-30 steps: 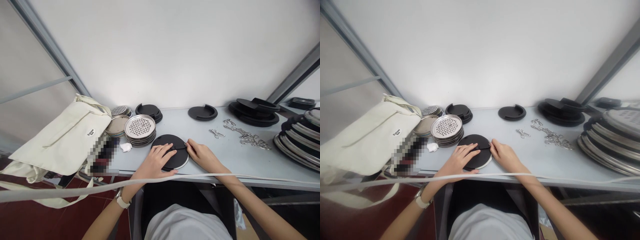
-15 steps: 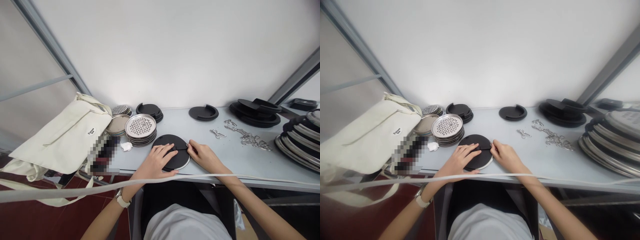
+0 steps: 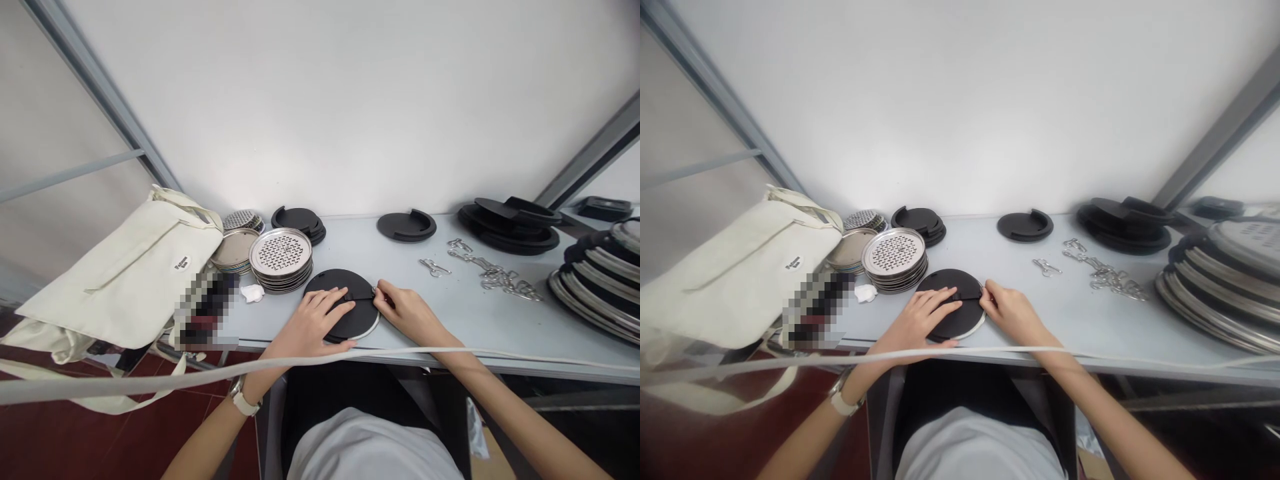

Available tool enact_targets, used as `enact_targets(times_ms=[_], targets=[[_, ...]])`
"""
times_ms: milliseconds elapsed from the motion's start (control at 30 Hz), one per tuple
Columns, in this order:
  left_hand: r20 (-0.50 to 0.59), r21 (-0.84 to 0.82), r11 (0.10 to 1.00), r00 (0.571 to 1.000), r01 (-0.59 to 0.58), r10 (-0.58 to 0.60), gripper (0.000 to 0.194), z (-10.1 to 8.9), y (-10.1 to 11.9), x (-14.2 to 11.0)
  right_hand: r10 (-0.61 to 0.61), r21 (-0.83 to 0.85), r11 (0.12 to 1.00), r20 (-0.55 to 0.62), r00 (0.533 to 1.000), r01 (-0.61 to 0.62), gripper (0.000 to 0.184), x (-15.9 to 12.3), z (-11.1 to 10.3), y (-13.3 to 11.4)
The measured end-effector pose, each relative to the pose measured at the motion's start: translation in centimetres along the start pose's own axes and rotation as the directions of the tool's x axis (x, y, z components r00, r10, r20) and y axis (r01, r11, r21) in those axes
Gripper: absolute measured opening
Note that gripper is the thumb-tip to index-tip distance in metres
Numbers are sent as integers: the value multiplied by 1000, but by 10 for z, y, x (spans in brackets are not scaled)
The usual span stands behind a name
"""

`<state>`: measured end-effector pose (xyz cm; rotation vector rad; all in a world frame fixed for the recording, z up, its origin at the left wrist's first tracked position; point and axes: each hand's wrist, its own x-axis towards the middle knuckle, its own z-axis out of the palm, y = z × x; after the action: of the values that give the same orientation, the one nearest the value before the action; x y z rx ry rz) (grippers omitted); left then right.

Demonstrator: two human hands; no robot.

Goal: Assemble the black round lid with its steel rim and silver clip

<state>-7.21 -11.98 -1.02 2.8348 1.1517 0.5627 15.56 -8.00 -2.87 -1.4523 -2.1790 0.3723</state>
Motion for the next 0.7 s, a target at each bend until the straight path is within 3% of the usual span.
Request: enact_targets(times_ms=[300,500,700], targets=[[-18,-6,1000,1000,23,-24,58,2,-1,0,-67,-4,998,-16,998,67,16,-5,2,-1],[-23,-10,1000,1000,10,-10,57,0,0,0,-10,2,1000,-55,998,10,25,-3,2,-1],[-16,-13,1000,1000,-13,13,54,-1,1,1,13,-3,1000,-16,1000,-13,26,0,1,0]])
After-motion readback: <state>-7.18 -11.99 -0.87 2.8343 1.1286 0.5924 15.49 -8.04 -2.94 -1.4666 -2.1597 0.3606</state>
